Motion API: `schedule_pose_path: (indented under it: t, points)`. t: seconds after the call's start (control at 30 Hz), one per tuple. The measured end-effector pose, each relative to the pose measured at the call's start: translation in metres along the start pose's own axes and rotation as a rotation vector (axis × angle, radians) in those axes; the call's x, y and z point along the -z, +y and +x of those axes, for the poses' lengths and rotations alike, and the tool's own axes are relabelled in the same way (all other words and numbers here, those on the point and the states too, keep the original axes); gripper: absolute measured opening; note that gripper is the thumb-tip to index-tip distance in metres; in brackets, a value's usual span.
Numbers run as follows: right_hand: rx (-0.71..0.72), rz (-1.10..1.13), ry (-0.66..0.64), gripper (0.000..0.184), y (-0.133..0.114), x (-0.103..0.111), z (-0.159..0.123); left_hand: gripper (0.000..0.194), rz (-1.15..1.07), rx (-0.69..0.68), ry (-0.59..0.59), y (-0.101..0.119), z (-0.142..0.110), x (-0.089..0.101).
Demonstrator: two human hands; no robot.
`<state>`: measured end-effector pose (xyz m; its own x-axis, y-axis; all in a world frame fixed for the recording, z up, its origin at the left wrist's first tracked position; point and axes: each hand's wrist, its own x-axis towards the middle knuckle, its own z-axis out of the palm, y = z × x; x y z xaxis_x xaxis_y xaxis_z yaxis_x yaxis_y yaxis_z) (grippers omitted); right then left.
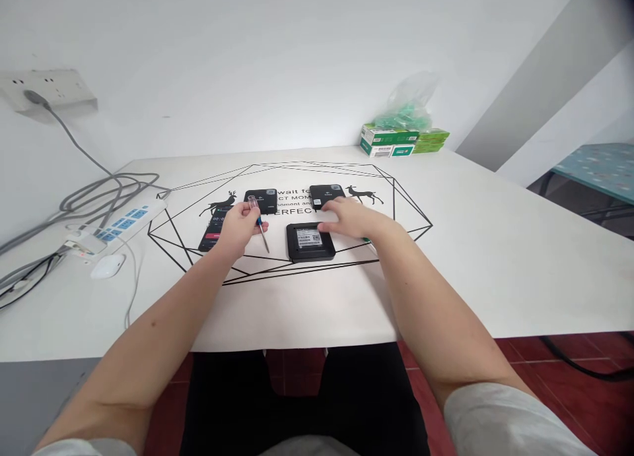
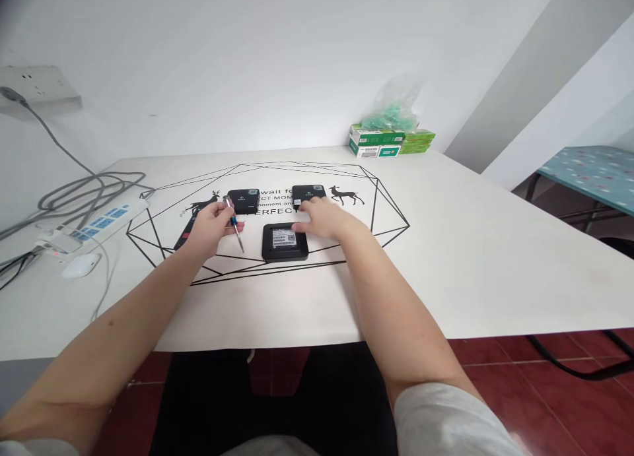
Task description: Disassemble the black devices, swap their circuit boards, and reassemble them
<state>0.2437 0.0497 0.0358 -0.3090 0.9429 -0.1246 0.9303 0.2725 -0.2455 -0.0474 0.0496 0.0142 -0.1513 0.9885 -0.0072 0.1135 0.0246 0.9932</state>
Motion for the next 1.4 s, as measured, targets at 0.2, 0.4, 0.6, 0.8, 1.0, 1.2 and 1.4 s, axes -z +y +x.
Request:
schedule_pose_path:
  t: [0.2,0.4,0.6,0.8,1.0,1.2,1.4]
  points:
    - [0.251,0.116,-0.209,0.127,-0.029,-0.020,0.000,0.012,-0.409,0.007,0.022,-0.002,0.008,0.000]
    - [0.322,0.147,-0.065,0.114,-0.039,-0.040,0.013,0.023,-0.460,-0.125,0.082,-0.011,0.014,-0.001]
    - [0.330,0.133,-0.038,0.112,-0.044,-0.044,0.016,0.032,-0.415,-0.193,0.087,-0.020,0.015,-0.007]
    - [0.323,0.109,-0.060,0.110,-0.047,-0.040,0.011,0.036,-0.406,-0.223,0.096,-0.019,0.013,-0.008]
    - [0.320,0.103,-0.067,0.110,-0.046,-0.040,0.012,0.040,-0.386,-0.258,0.127,-0.019,0.014,-0.011]
    - [0.318,0.086,-0.079,0.113,-0.048,-0.039,0.012,0.048,-0.208,-0.374,0.153,-0.013,0.009,-0.016]
    - [0.323,0.119,-0.046,0.111,-0.046,-0.043,0.015,0.046,0.211,-0.486,0.085,0.007,0.001,-0.022]
